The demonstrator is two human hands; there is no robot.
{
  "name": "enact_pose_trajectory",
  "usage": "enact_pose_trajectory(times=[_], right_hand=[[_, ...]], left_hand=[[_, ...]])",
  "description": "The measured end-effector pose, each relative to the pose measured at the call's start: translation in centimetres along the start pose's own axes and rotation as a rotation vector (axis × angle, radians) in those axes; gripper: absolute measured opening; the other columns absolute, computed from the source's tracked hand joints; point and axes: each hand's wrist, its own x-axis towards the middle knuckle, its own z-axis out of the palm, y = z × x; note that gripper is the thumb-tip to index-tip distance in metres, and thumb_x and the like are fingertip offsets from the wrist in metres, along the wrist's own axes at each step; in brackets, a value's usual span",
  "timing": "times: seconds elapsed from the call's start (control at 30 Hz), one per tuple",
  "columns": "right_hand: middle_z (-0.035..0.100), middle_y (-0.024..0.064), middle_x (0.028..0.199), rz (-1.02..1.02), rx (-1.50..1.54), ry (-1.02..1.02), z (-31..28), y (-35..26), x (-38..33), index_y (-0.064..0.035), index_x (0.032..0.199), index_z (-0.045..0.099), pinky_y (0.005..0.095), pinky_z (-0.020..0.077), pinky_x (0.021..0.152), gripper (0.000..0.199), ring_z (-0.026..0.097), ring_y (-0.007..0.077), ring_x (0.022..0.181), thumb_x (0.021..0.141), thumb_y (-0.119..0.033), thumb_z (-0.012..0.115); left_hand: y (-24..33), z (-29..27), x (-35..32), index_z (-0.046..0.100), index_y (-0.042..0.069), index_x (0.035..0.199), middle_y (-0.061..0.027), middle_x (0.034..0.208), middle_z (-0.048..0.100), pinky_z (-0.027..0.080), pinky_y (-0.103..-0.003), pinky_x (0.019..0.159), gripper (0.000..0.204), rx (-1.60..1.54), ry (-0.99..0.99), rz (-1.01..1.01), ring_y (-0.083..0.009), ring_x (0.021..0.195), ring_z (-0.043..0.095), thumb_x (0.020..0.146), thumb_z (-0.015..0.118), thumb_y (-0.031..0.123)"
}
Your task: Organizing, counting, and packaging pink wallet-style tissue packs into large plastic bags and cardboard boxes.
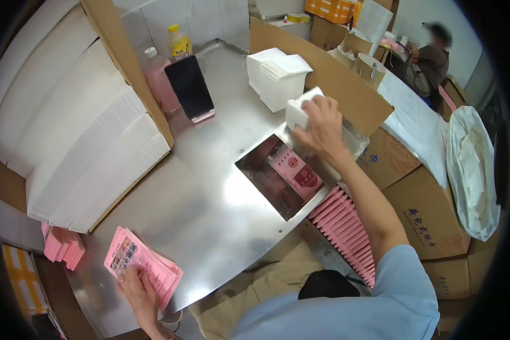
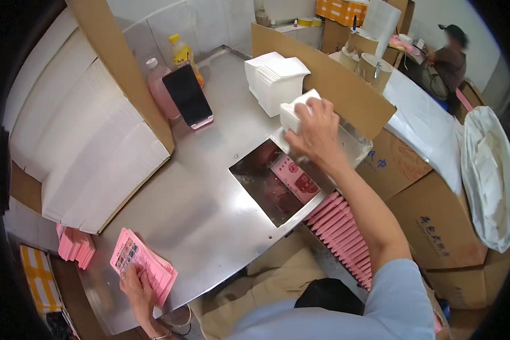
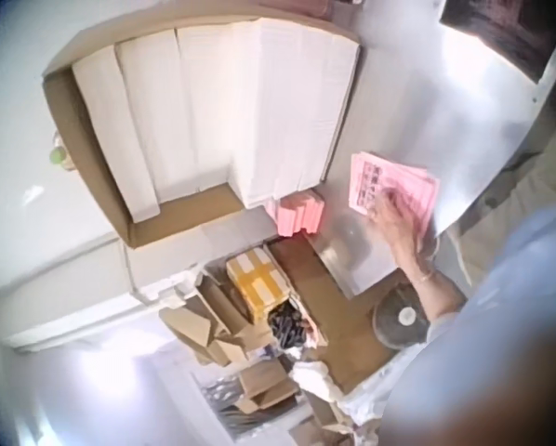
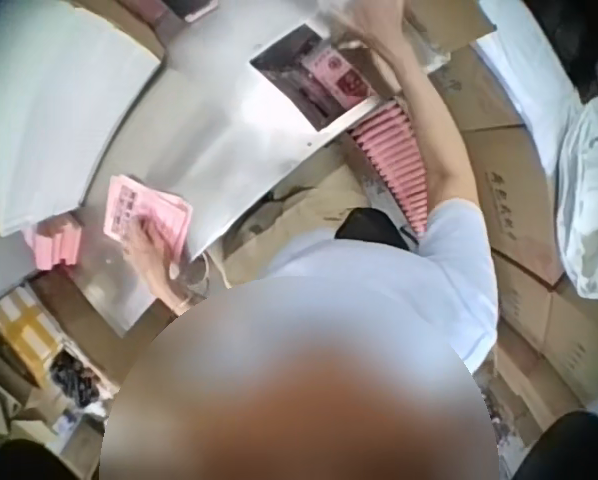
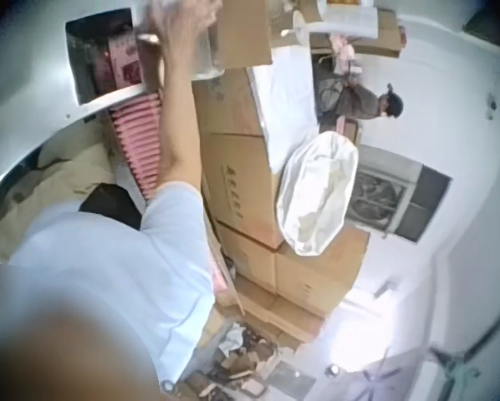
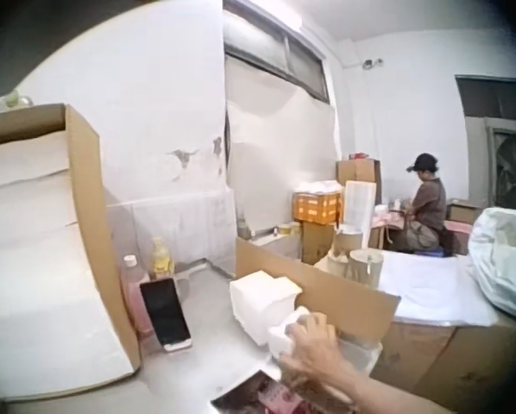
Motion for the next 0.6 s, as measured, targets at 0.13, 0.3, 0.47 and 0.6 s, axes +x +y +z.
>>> enact_pose_trajectory(times=[0.13,0.3,0.47,0.6], right_hand=[[0.058,0.0118,0.106,-0.006,-0.214,0.100,-2.5,-1.5,-1.5,-0.0085,0.105,0.065,0.0491,0.0405,0.092,0.039,0.053,0.0311,0.107,0.071,-0.026,0.073],[0.065,0.0140,0.091,0.015,-0.253,0.009,-3.4,-1.8,-0.5,-0.0031,0.087,0.071,0.0448,0.0438,0.085,0.016,0.059,0.0313,0.093,0.082,-0.018,0.067],[0.065,0.0163,0.091,0.044,-0.074,0.002,-3.8,-0.5,-0.6,-0.0032,0.085,0.071,0.0472,0.0445,0.083,0.016,0.059,0.0321,0.092,0.082,-0.017,0.065],[0.064,0.0180,0.107,0.027,-0.017,0.062,-4.0,-0.7,-1.4,-0.0039,0.104,0.070,0.0488,0.0451,0.085,0.025,0.059,0.0343,0.096,0.082,-0.010,0.063]], left_hand=[[1.6,-0.7,1.3,0.058,0.005,0.098,-0.0129,0.092,0.060,0.036,-0.047,0.099,0.012,0.306,0.185,0.179,-0.0321,0.096,0.056,0.086,0.060,0.005],[13.9,0.8,2.6,0.058,0.005,0.096,-0.0134,0.091,0.057,0.041,-0.043,0.083,0.015,-0.262,0.082,0.572,-0.0337,0.090,0.056,0.083,0.065,0.004],[16.4,4.6,2.9,0.058,0.007,0.092,-0.0124,0.087,0.052,0.037,-0.043,0.071,0.016,-0.169,0.151,0.628,-0.0322,0.079,0.052,0.083,0.070,0.012],[16.0,7.4,2.1,0.057,0.007,0.091,-0.0146,0.095,0.052,0.039,-0.045,0.073,0.017,-0.346,-0.029,0.551,-0.0332,0.086,0.050,0.085,0.070,0.015]])
